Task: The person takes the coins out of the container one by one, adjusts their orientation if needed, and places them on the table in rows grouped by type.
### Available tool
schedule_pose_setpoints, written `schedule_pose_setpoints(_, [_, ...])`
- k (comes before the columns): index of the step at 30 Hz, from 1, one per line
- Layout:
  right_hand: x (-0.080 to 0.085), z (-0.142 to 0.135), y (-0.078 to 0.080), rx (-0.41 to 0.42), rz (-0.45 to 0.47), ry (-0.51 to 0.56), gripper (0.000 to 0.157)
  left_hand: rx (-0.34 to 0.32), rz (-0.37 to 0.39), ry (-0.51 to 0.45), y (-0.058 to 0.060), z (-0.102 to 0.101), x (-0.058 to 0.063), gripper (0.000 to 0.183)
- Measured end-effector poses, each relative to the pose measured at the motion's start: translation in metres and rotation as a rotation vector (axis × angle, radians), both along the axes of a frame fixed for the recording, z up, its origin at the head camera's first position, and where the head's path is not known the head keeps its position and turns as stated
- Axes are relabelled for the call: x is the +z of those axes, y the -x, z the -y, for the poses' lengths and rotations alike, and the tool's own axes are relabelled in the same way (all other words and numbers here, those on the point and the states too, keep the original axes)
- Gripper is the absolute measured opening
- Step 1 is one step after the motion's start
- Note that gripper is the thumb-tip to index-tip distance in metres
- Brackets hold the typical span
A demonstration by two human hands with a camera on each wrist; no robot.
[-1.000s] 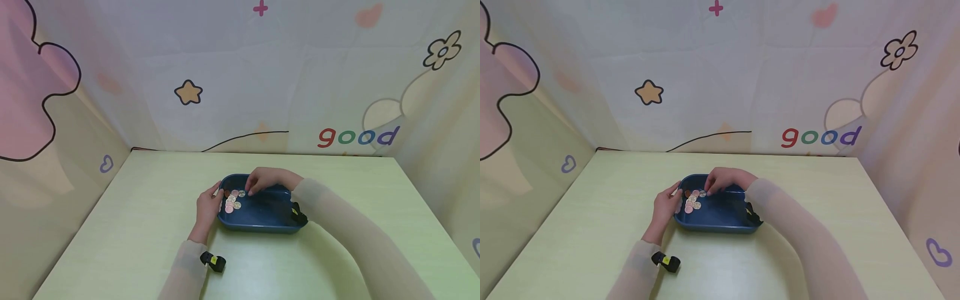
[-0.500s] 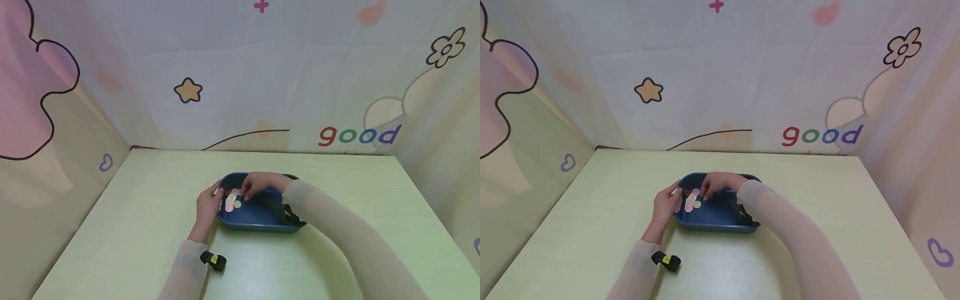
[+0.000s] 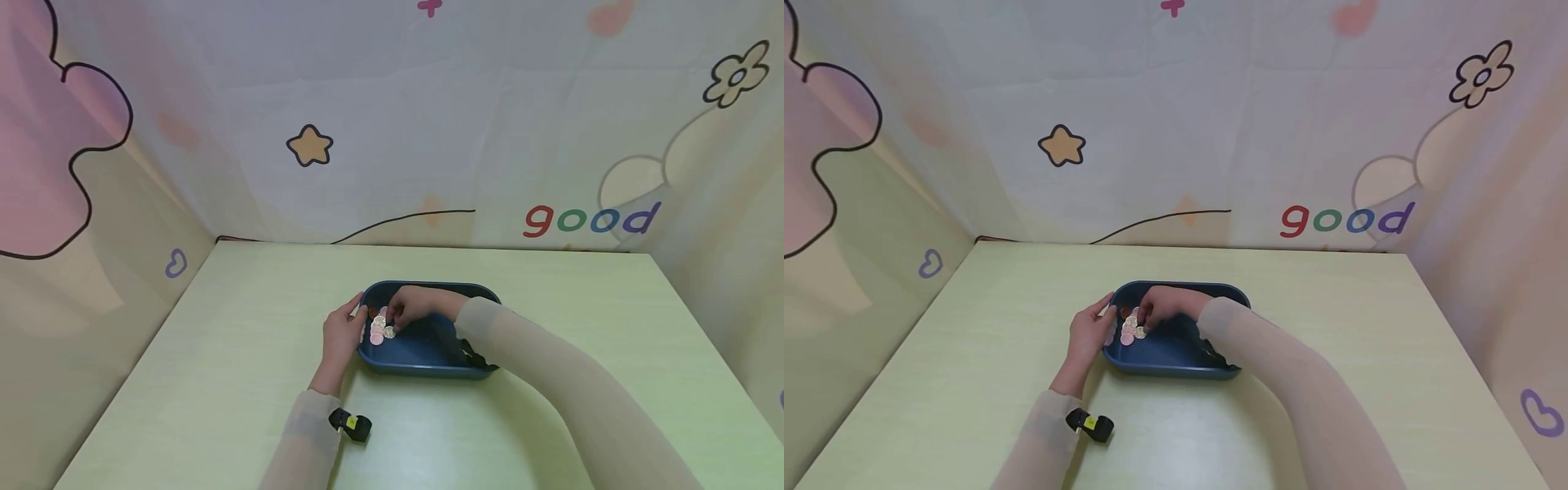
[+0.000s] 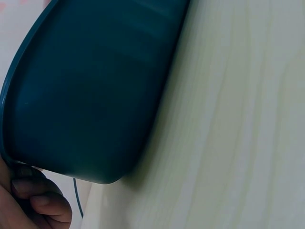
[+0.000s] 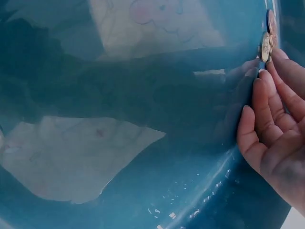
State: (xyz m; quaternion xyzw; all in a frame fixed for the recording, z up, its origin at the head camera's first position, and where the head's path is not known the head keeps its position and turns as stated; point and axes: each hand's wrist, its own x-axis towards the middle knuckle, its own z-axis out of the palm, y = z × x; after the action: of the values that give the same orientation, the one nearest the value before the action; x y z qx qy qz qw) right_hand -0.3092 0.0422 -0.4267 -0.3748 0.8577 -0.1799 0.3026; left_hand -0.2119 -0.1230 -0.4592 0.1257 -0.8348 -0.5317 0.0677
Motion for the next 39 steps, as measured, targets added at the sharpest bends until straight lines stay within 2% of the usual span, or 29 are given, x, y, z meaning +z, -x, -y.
schedule_pose_setpoints(6, [-0.006, 0.003, 0.001, 0.007, -0.005, 0.030, 0.024, 0.000, 0.017, -0.017, 0.000, 0.000, 0.001, 0.040])
schedule_pose_setpoints(12, [-0.008, 0.009, -0.006, 0.018, -0.066, 0.017, 0.019, -0.004, 0.023, -0.048, 0.000, -0.001, 0.002, 0.040])
schedule_pose_setpoints(18, [-0.006, 0.011, -0.008, 0.005, -0.111, -0.006, 0.018, 0.004, 0.009, -0.008, 0.000, -0.003, 0.004, 0.039])
schedule_pose_setpoints(26, [-0.001, 0.009, -0.004, 0.016, -0.077, -0.059, 0.012, 0.017, -0.008, -0.011, -0.001, -0.001, 0.002, 0.039])
schedule_pose_setpoints(31, [0.008, 0.002, -0.001, 0.040, -0.032, -0.117, 0.015, 0.014, -0.026, 0.002, -0.001, 0.000, 0.001, 0.039])
schedule_pose_setpoints(35, [0.018, -0.009, -0.001, 0.006, 0.022, -0.075, 0.010, 0.002, -0.022, 0.002, 0.000, 0.000, 0.001, 0.039])
schedule_pose_setpoints(39, [0.031, -0.022, -0.003, -0.036, 0.031, 0.003, 0.010, 0.004, -0.022, 0.004, 0.000, 0.000, -0.001, 0.039])
